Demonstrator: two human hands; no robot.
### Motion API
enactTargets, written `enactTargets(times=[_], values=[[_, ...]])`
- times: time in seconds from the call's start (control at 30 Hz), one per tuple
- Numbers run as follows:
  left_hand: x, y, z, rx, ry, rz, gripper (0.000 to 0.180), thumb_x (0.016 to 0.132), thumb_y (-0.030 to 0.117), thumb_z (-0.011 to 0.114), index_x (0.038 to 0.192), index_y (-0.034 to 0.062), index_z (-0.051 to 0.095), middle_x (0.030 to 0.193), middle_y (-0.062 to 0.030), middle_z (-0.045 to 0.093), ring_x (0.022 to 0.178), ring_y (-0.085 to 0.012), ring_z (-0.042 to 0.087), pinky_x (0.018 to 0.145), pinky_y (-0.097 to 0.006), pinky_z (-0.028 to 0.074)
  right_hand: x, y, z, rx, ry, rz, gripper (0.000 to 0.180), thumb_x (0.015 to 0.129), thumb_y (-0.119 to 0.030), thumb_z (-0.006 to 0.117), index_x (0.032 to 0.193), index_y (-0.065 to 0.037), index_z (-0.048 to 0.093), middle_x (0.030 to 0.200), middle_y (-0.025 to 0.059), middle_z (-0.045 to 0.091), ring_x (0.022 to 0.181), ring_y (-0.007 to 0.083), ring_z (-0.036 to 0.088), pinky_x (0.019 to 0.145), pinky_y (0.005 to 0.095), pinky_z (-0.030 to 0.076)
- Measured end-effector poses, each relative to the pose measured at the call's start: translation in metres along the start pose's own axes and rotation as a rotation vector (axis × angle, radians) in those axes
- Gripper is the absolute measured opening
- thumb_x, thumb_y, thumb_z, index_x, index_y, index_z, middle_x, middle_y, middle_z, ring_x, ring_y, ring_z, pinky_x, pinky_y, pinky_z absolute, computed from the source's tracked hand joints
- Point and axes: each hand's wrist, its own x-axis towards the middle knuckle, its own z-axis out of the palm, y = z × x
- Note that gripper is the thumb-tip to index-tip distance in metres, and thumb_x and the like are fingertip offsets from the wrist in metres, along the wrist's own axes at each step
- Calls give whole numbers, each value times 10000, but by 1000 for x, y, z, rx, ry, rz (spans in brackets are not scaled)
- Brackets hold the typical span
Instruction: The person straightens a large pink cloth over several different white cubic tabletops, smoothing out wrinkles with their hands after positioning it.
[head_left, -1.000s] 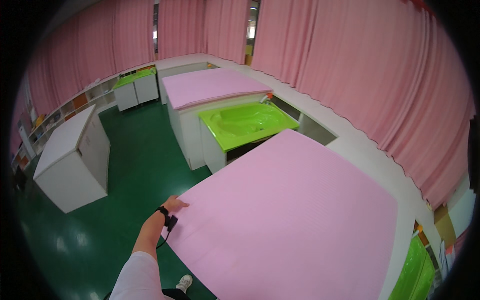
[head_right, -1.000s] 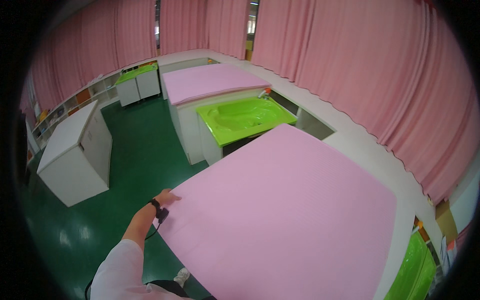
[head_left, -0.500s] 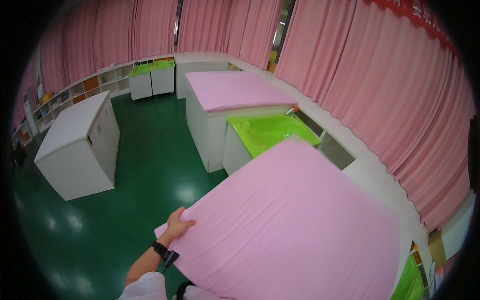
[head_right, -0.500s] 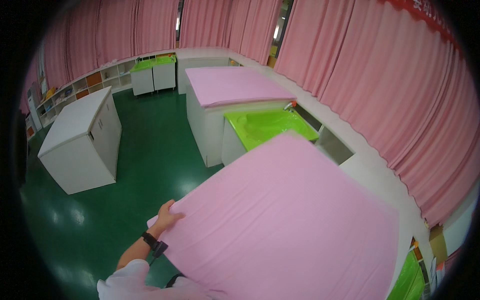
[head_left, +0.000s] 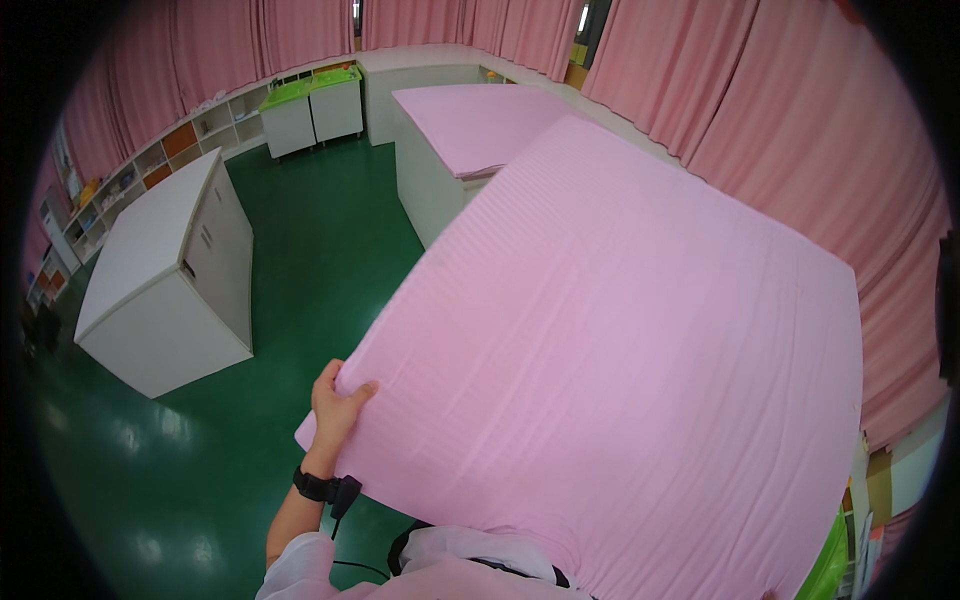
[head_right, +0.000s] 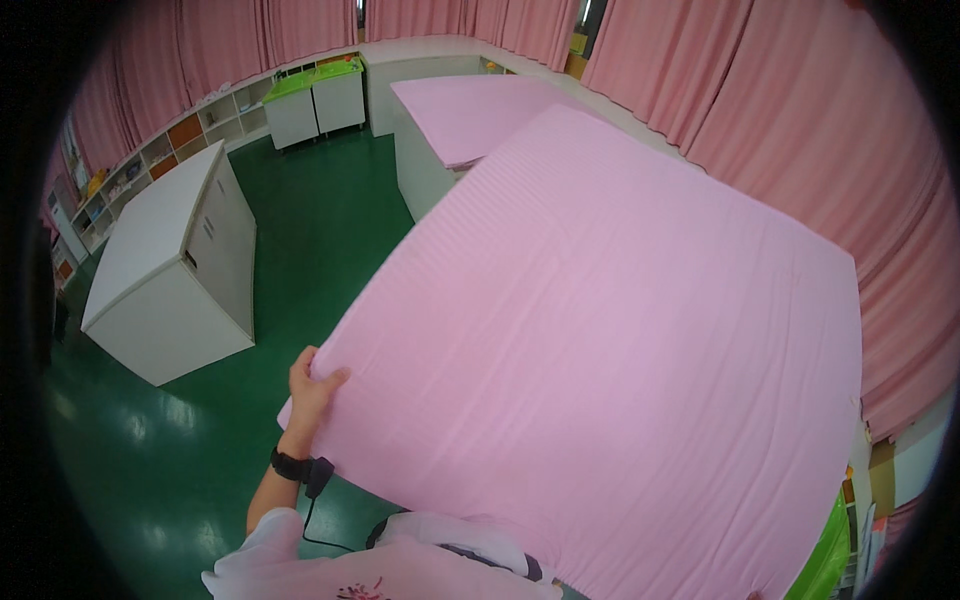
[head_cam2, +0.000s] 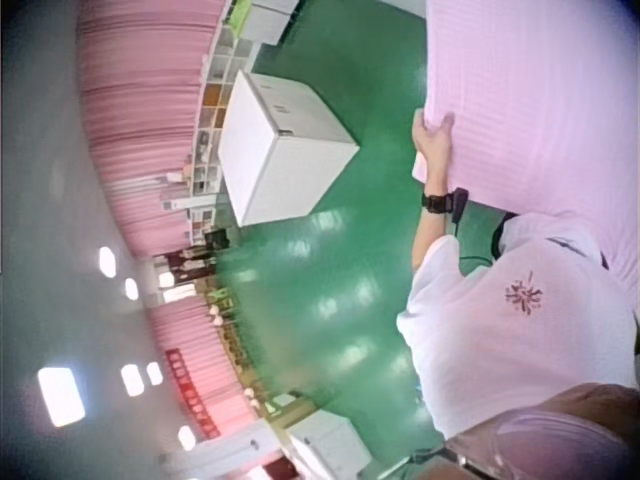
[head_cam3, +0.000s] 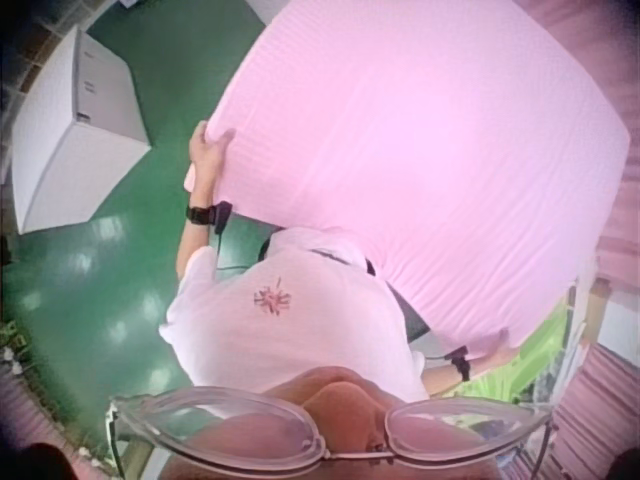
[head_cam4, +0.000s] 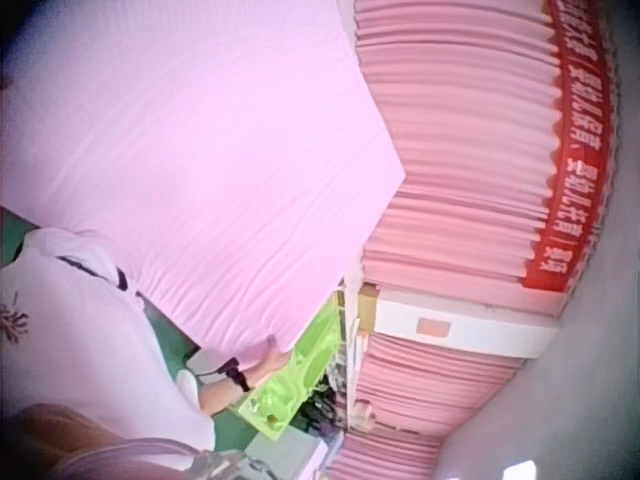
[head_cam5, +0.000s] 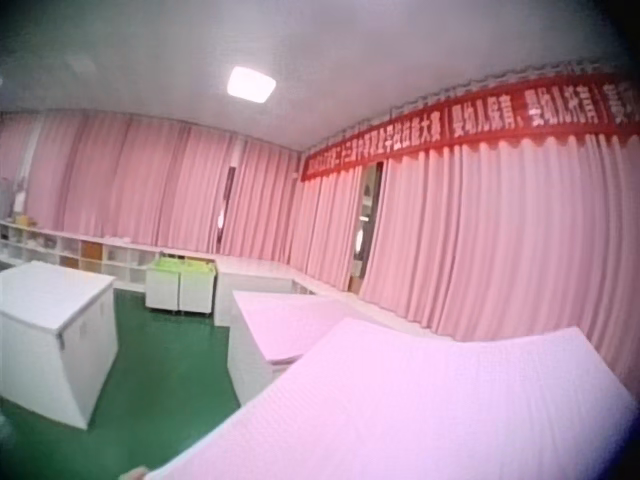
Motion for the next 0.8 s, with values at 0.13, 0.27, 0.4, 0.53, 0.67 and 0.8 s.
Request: enactTargets(times=[0.13, 0.27, 0.4, 0.53, 0.67, 0.8], values=[[40, 5, -8, -60, 99, -4, 229, 649, 29, 702, 784, 15, 517, 721, -13, 552, 654, -91, 502, 610, -234, 421, 27, -25, 65, 73, -52, -56, 701, 627, -215, 681, 1213, 74, 425, 1152, 220, 522, 1038, 332, 514, 921, 350, 388], [82, 23, -1, -4, 203, 9, 220, 656, 36, 696, 785, 19, 519, 721, -4, 543, 650, -85, 488, 608, -225, 408, 86, -43, 163, 154, -105, -147, 710, 614, -173, 700, 1212, 85, 418, 1141, 221, 529, 1026, 329, 522, 916, 345, 391], [136, 30, -8, 12, 337, 37, 202, 664, 36, 680, 790, 6, 525, 725, -4, 543, 669, -82, 483, 630, -225, 399, 141, -107, 278, 7, -60, -119, 724, 583, -156, 709, 1201, 93, 427, 1150, 228, 524, 1037, 329, 519, 915, 368, 386], [179, 50, 1, 64, 420, 32, 183, 666, 16, 665, 786, -3, 528, 739, -11, 550, 677, -81, 479, 652, -218, 395, 157, -222, 365, 18, -32, -153, 631, 569, -78, 671, 1149, 87, 484, 1048, 202, 584, 938, 307, 564, 866, 334, 416], [229, 28, -14, 130, 518, 35, 184, 666, 11, 662, 779, -2, 518, 737, -9, 551, 678, -78, 470, 664, -220, 394, 155, -286, 454, 62, -74, -147, 641, 554, -74, 686, 1142, 82, 485, 1061, 190, 581, 938, 294, 564, 855, 328, 422], [303, -2, -30, 131, 537, 50, 182, 672, 14, 658, 781, -1, 512, 730, -9, 539, 677, -82, 464, 669, -219, 392, 140, -370, 526, 145, -167, -202, 556, 539, -66, 691, 1058, 60, 537, 982, 165, 610, 869, 288, 579, 820, 329, 437]])
